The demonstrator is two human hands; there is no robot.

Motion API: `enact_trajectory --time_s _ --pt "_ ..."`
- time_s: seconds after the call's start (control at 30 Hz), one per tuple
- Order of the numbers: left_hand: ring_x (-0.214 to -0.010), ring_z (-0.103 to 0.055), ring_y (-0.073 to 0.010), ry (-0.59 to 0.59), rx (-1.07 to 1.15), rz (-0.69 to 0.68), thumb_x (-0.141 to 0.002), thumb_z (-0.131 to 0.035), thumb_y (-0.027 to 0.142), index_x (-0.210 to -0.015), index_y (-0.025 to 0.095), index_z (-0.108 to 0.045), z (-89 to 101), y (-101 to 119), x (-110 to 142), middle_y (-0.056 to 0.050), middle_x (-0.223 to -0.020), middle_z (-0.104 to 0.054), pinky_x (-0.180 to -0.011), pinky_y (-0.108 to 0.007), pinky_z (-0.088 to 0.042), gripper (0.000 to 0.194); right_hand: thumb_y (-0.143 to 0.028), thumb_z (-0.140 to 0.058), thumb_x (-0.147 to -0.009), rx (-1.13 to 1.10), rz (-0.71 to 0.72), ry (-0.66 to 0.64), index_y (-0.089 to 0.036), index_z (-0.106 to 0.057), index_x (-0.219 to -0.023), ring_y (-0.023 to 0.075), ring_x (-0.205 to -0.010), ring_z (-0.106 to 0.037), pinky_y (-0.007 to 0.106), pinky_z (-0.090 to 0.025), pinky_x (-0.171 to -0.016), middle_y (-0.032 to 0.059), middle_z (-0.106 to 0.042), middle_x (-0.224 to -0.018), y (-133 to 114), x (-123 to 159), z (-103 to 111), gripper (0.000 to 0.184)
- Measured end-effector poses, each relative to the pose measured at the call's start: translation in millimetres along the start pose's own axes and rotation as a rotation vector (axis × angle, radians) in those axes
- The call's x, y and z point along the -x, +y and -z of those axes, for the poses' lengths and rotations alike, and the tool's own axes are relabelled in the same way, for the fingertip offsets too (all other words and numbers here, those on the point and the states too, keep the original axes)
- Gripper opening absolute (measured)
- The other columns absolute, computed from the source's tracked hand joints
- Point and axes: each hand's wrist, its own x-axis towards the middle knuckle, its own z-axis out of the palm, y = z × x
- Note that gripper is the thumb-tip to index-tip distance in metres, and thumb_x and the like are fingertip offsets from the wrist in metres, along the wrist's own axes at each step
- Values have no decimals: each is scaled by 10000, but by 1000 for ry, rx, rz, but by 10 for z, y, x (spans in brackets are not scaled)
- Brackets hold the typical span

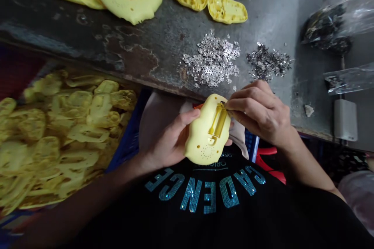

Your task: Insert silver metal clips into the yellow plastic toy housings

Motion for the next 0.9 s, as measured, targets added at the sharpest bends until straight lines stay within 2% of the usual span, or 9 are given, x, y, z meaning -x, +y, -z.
enact_trajectory --time_s 0.2,0.37,0.5,0.7,0.8,0.9 --pt "-1017 -846 -351 -69 -34 -29 -989 -703 541 -1362 192 -728 -20 -16 -24 -129 -1119 -875 -924 -490 -687 512 -221 -614 -1111 18 -2 -51 -320 -669 -1347 243 -1012 -700 432 -552 -866 49 -794 -1203 -36 37 25 262" --pt "-865 -856 -294 -67 -44 -52 -987 -710 549 -1285 197 -778 -30 -19 -23 -100 -1055 -882 -870 -425 -695 466 -209 -648 -1100 -1 -25 0 -276 -650 -1332 239 -1009 -722 432 -567 -865 68 -809 -1189 -63 69 -9 242" --pt "-884 -850 -311 -41 -49 -52 -968 -715 559 -1260 180 -780 -98 7 -9 -88 -991 -873 -846 -430 -689 483 -167 -646 -1086 -38 -92 74 -297 -642 -1385 226 -981 -727 432 -569 -872 53 -807 -1182 -85 101 -71 326" --pt "-1082 -830 -380 -54 -65 -61 -977 -678 557 -1563 186 -627 -101 1 -19 -143 -1200 -860 -963 -534 -670 696 -171 -629 -1083 8 -86 109 -300 -661 -1425 242 -964 -702 442 -567 -860 65 -808 -1188 -131 106 -144 367" --pt "-1102 -822 -383 -68 -45 -73 -972 -695 563 -1533 178 -648 -77 -17 -26 -154 -1212 -856 -965 -531 -675 681 -175 -628 -1083 3 -93 103 -334 -650 -1468 253 -972 -713 453 -569 -856 65 -809 -1201 -162 107 -150 417" --pt "-1127 -816 -384 -54 -32 -92 -972 -714 550 -1493 177 -676 -41 -42 -29 -157 -1218 -853 -964 -523 -679 643 -152 -655 -1073 -67 -160 149 -331 -701 -1395 229 -996 -730 418 -585 -867 54 -805 -1179 -169 97 -120 371"
